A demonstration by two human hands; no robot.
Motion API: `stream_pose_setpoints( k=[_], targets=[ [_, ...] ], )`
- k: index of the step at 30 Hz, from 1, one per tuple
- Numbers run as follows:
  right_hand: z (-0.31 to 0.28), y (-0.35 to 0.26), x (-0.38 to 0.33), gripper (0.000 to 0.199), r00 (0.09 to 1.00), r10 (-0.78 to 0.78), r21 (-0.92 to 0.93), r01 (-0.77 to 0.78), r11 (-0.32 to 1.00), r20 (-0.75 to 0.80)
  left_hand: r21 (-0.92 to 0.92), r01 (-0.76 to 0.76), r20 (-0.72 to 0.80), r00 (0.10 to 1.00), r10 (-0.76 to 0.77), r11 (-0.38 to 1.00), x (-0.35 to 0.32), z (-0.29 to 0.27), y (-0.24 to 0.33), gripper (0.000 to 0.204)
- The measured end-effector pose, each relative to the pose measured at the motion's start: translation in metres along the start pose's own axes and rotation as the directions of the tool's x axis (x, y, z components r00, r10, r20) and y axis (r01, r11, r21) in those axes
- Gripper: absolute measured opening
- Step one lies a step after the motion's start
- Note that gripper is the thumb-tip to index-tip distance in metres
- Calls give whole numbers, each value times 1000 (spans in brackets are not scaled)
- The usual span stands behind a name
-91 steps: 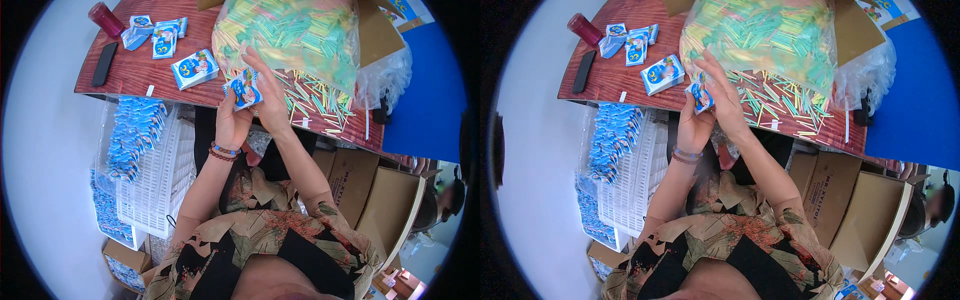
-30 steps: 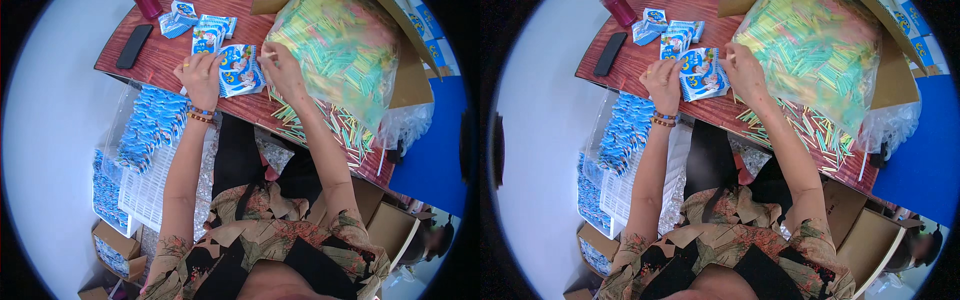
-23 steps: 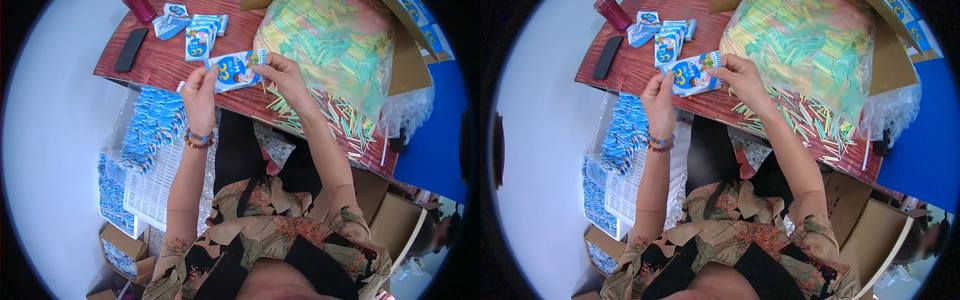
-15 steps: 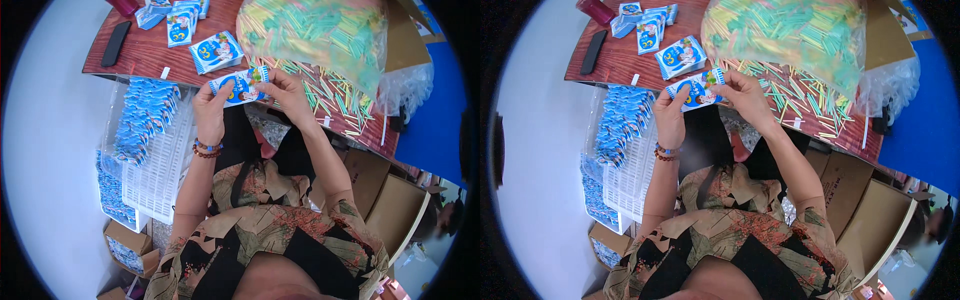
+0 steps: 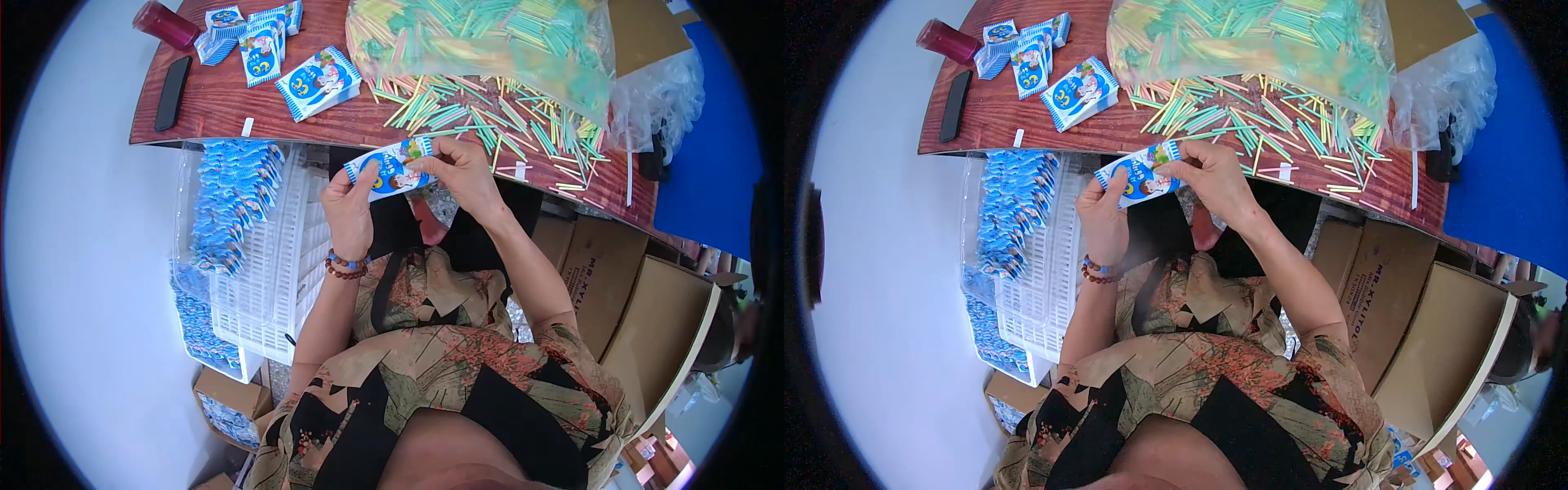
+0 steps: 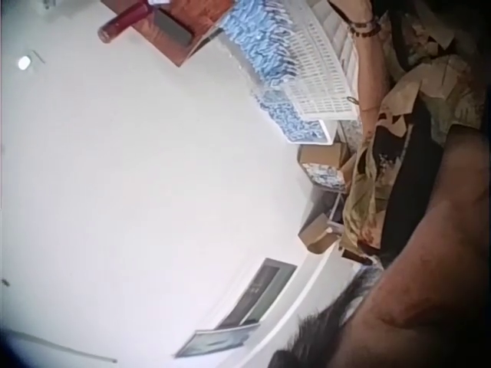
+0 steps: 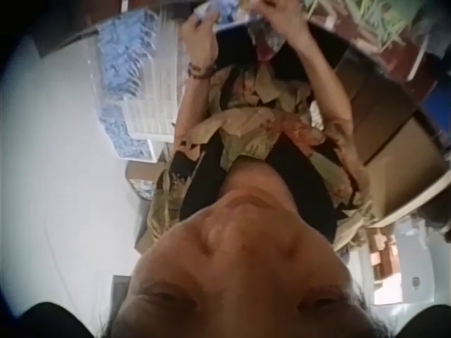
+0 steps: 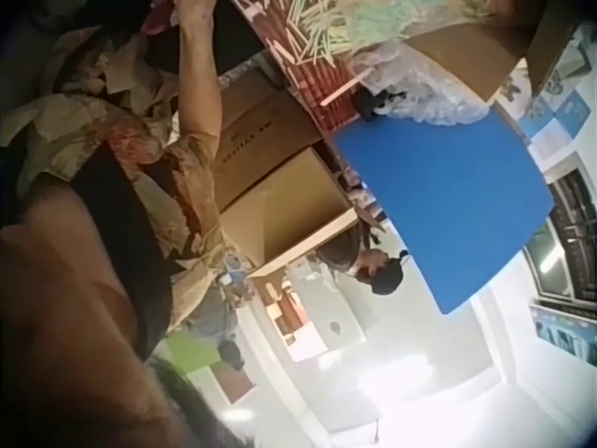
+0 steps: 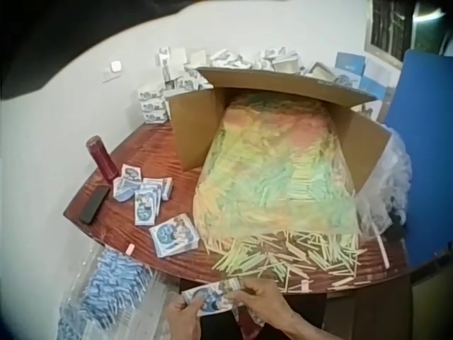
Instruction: Packaging small blue packets and sorting them on a workbench alongside decorative strips.
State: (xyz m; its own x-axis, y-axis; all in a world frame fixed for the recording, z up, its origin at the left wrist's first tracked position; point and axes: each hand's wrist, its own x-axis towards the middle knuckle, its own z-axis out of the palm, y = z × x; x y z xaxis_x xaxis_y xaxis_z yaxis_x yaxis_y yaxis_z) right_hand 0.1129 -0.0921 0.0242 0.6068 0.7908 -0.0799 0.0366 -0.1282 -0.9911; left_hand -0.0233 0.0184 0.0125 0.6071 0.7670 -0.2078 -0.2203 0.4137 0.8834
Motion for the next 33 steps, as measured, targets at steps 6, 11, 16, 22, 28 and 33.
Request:
stream_pose_setpoints(
  k=[6,11,16,22,28,33],
  targets=[
    [0,-8,-2,17,1000,-2,-54,2,999,-1,-113,44,10,999,-43,993,2,-5,-6,14],
    [-4,-17,-3,23,998,53,210,-48,977,-20,-209,136,5,990,-138,968,0,-4,-3,16],
    [-29,-27,-2,24,927,-352,-128,368,921,131,-221,217,40,976,-213,951,4,-19,-9,21],
    [-15,-19,-6,20,834,-470,-262,541,799,289,-257,259,56,966,-253,931,0,-5,-7,17],
    [-66,-30,-10,31,993,-111,-549,115,828,40,-255,314,16,947,-321,914,-1,-31,-14,17],
    [-99,-21,-11,27,989,-126,-817,12,576,-74,-271,333,51,942,-332,903,1,-30,-20,14]
  ],
)
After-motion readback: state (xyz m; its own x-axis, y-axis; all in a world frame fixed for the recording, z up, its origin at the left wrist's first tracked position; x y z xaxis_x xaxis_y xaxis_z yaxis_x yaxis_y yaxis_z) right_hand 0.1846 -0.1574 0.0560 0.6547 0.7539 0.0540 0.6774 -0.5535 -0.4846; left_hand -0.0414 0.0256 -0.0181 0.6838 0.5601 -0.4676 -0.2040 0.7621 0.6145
